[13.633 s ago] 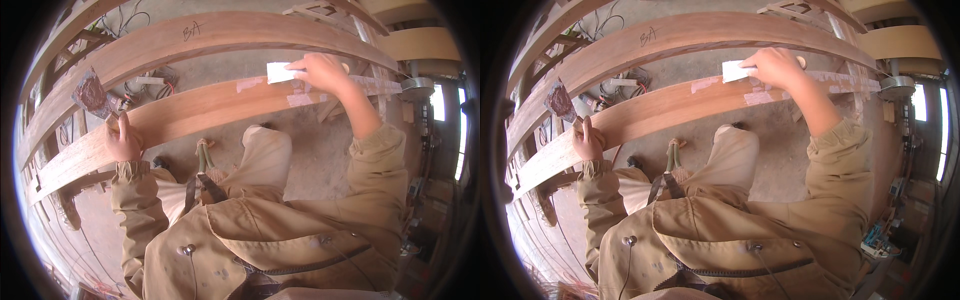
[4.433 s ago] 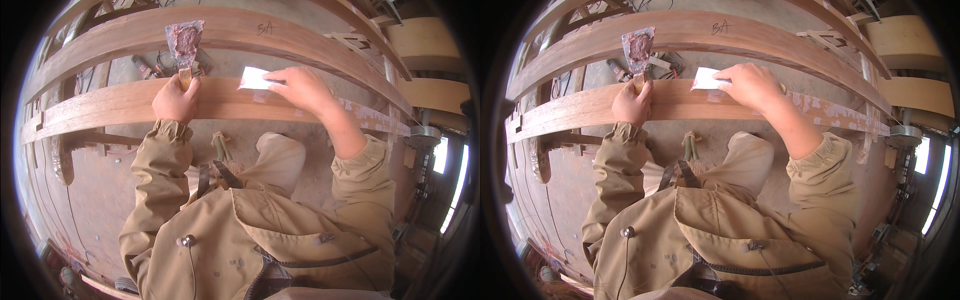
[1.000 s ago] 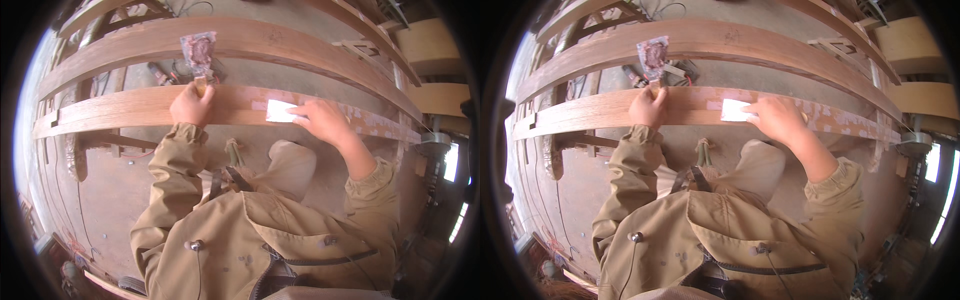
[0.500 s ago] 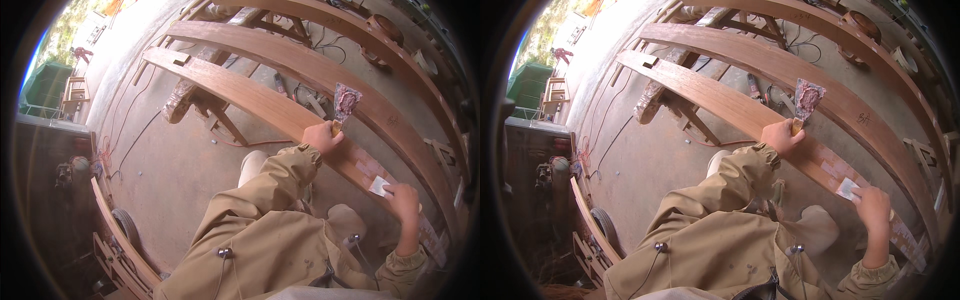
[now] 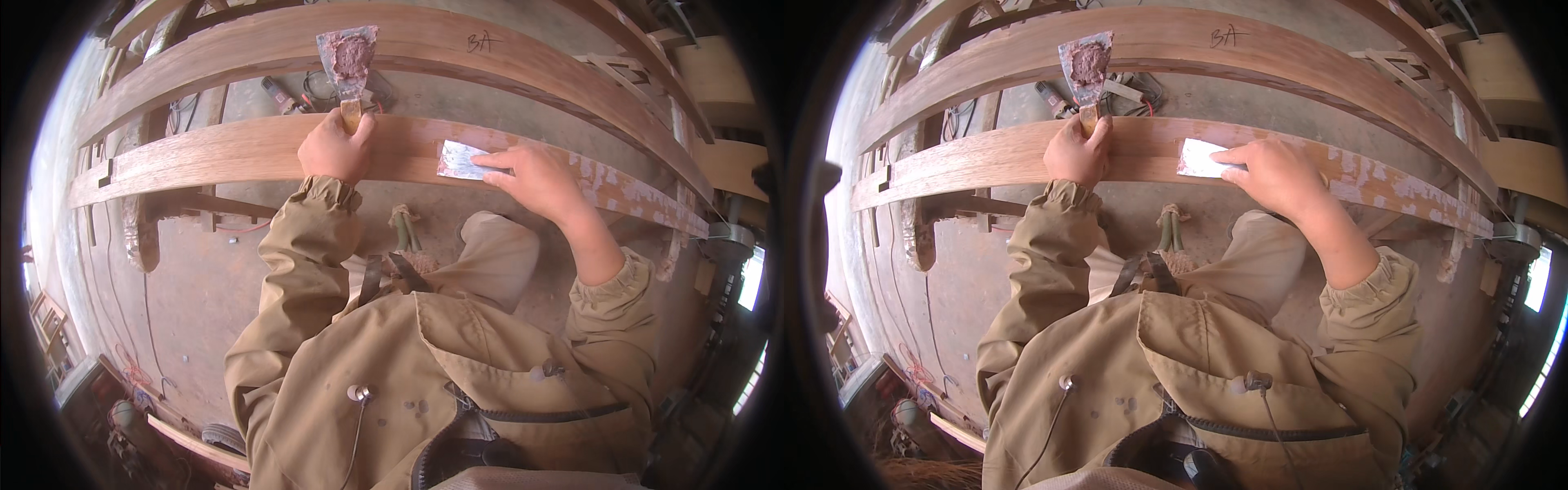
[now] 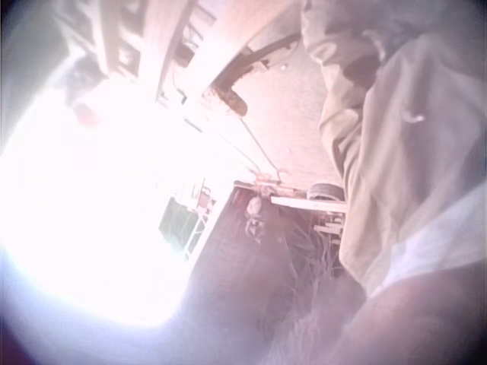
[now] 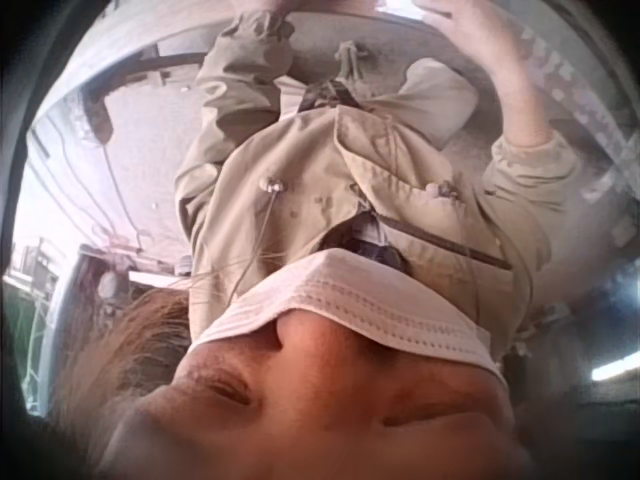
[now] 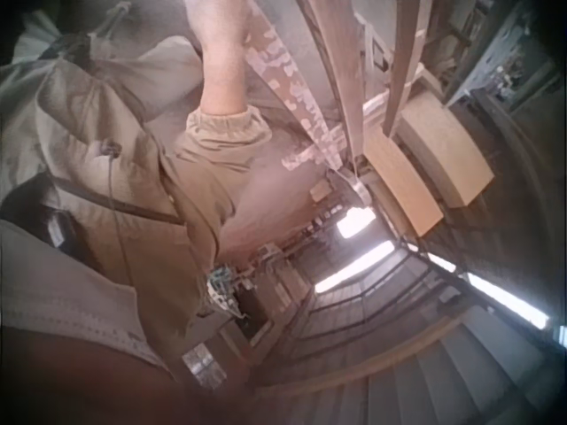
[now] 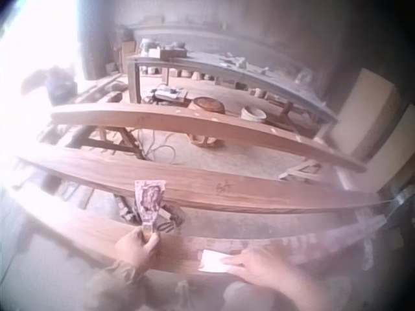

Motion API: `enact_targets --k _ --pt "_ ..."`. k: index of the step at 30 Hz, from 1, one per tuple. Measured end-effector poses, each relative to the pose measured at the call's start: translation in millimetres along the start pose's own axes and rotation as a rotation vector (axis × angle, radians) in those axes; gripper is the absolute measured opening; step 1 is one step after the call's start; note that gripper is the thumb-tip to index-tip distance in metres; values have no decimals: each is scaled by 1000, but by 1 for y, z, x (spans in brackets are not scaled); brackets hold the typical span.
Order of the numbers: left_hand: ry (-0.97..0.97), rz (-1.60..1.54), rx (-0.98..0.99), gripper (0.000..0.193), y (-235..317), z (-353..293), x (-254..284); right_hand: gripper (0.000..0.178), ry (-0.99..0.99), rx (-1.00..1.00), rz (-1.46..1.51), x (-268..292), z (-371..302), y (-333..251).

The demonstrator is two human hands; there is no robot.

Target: The person applies wood filler to a curved wooden frame using a putty knife and a smaller scraper. They repeatedly scoop filler from a bucket and spread it along the frame's surface, smoothing it as they work.

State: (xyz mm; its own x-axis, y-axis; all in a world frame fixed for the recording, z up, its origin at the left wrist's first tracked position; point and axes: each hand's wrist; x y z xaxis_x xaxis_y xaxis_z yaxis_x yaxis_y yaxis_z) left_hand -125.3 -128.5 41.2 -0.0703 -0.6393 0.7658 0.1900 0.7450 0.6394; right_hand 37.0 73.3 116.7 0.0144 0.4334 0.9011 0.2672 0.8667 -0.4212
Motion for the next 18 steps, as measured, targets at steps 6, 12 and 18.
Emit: enact_targets --k 6,12,18 --pt "0 -3 0 42 -6 -2 2 24 -111 -21 -191 23 5 -10" --pt "-17 10 3 44 0 -1 4 25 -64 -15 -94 11 6 -6" --pt "-5 25 -4 43 -3 -1 2 26 -77 -46 6 13 7 -8"
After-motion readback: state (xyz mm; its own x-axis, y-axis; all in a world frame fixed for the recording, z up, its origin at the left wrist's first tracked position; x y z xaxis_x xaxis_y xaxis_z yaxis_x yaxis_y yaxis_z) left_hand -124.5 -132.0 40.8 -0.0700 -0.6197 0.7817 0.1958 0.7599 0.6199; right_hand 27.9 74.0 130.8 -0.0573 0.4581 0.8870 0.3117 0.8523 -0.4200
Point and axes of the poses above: each hand's wrist, its own z-axis towards the middle knuckle, its own x-axis out of the back of the hand, y = z × x, and after that the axes turned 12 degrees about y, right-handed
